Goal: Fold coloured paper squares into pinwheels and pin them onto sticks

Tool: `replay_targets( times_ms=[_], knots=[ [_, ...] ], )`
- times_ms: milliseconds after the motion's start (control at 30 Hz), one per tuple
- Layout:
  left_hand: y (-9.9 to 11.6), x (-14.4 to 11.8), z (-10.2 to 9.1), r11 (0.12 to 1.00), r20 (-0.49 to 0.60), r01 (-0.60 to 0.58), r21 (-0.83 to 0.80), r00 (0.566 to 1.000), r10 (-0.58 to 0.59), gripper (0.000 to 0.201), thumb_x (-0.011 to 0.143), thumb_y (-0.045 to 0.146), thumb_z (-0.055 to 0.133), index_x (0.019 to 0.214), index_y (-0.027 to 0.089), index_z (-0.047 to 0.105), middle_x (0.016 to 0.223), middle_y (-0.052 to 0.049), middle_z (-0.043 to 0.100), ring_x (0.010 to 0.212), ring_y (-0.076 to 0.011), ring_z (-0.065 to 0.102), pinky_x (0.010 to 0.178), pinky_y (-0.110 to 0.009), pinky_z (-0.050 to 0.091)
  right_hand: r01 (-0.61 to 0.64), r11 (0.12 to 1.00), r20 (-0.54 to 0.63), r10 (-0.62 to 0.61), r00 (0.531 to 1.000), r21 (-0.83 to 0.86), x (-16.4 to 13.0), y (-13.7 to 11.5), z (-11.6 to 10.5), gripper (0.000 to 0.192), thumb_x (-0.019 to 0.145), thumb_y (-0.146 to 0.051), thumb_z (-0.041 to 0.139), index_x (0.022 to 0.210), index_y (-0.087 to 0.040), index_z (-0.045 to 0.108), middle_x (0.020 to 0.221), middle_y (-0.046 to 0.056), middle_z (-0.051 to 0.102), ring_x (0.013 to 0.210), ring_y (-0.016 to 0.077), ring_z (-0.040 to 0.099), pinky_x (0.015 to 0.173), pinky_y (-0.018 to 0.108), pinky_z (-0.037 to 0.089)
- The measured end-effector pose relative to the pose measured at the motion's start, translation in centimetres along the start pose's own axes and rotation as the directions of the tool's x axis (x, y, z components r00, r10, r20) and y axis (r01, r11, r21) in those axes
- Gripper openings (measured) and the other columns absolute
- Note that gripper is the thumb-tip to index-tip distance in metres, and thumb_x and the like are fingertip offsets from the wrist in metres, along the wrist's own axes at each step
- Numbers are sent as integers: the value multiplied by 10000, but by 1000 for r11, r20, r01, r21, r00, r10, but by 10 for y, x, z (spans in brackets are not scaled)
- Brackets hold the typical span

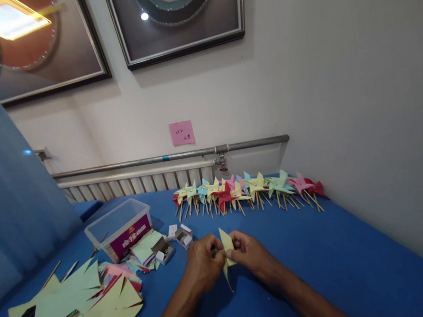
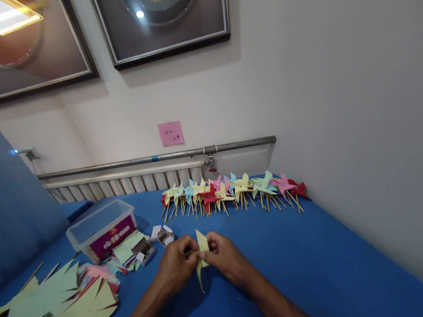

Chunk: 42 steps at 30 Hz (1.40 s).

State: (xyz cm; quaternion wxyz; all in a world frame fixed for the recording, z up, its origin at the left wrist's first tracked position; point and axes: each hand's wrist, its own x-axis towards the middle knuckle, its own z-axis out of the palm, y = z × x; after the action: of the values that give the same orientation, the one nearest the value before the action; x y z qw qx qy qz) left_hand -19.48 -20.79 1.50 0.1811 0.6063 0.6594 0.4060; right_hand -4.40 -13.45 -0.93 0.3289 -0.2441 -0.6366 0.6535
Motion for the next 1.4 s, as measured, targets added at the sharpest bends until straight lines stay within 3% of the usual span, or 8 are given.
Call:
replay_targets(
  times_ms=[133,233,333,467,767,1000,1167,1400],
  knots=[
    [-7,3,4,987,27,44,-153,999,-41,56,747,135,584,760,188,593,667,44,570,639,-122,503,612,-238,347,18,1000,-55,-18,998,-12,2,3,1,198,693,-302,716,789,-219,565,681,-48,604,623,129,545,616,256,404],
    [-16,8,5,929,36,110,-352,994,-104,92,763,208,617,853,185,617,673,50,582,620,-120,506,605,-236,365,37,999,-102,-39,994,-27,3,3,0,207,691,-307,729,759,-227,551,671,-45,609,624,135,555,619,260,418],
    [-19,11,4,871,103,199,-449,980,-171,127,766,286,629,811,170,656,618,31,610,576,-122,502,595,-245,364,60,998,-108,-63,992,-32,4,5,-1,200,707,-316,730,770,-226,562,689,-34,638,651,147,585,640,268,440],
    [-17,11,0,822,186,267,-503,962,-199,196,743,363,650,724,171,682,581,10,625,551,-125,503,587,-257,353,63,996,-76,-67,995,-62,5,8,-2,171,738,-319,714,801,-223,587,697,-25,659,651,153,595,633,270,443],
    [-21,13,3,794,191,267,-546,963,-192,181,726,360,668,683,184,667,559,7,625,542,-130,500,588,-259,368,35,996,-63,-40,997,-81,2,6,0,168,723,-311,711,808,-217,600,679,-35,631,648,154,589,631,269,439],
    [-21,12,3,760,242,313,-570,948,-208,287,677,465,702,702,183,656,572,-10,640,550,-145,542,607,-275,394,54,998,-60,-57,997,-44,3,6,1,188,713,-291,729,807,-226,579,701,-35,630,658,161,599,632,275,452],
    [-20,12,3,722,252,325,-610,944,-213,281,638,431,725,694,165,656,586,-12,637,553,-141,543,609,-276,396,53,997,-55,-56,997,-47,1,2,4,158,715,-262,695,821,-232,582,725,-29,635,696,172,612,663,284,464],
    [-17,11,4,746,241,306,-591,950,-199,262,568,347,767,706,152,659,631,4,633,579,-117,505,623,-267,370,61,992,-102,-73,992,-110,0,2,5,135,698,-219,654,822,-226,602,711,-38,595,673,152,551,627,261,422]
  ],
)
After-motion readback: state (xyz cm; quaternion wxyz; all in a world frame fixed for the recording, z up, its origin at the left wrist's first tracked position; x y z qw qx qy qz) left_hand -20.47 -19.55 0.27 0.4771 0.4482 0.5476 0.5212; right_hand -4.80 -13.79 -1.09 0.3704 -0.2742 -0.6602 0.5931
